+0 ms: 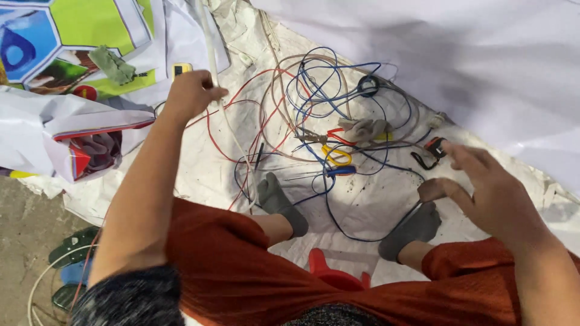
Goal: The person cuts a long white plastic strip into small segments using a pair of scissors.
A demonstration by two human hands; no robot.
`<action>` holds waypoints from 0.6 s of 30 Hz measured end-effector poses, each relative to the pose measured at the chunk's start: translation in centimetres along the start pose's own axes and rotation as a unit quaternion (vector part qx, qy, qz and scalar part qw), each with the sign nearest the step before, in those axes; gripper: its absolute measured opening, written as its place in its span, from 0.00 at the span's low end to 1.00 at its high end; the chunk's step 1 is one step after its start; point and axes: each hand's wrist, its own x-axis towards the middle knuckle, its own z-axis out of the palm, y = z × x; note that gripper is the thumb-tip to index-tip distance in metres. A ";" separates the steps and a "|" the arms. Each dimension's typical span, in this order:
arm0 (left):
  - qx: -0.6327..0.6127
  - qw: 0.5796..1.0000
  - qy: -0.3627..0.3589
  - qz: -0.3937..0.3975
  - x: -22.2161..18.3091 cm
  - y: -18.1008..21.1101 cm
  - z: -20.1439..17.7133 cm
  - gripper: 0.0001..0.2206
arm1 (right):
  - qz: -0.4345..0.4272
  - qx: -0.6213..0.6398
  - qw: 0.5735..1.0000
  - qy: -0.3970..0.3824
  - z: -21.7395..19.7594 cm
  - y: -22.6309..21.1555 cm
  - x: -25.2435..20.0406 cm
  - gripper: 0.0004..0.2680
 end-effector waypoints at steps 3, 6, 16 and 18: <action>-0.095 0.994 -0.008 0.061 -7.2 4.0 -2.5 0.10 | 0.046 0.174 0.983 -0.032 -0.4 -1.9 0.7 0.25; -0.068 0.987 -0.002 0.147 -12.8 6.8 -2.4 0.09 | 0.079 0.287 0.948 -0.115 -0.3 -4.0 2.7 0.28; 0.134 0.928 -0.161 0.307 -20.7 11.5 2.4 0.14 | -0.167 0.716 0.676 -0.052 -4.3 -14.5 7.2 0.48; 0.152 0.942 -0.194 0.229 -20.7 11.8 2.4 0.07 | -0.208 0.811 0.546 -0.031 -5.8 -15.5 5.7 0.41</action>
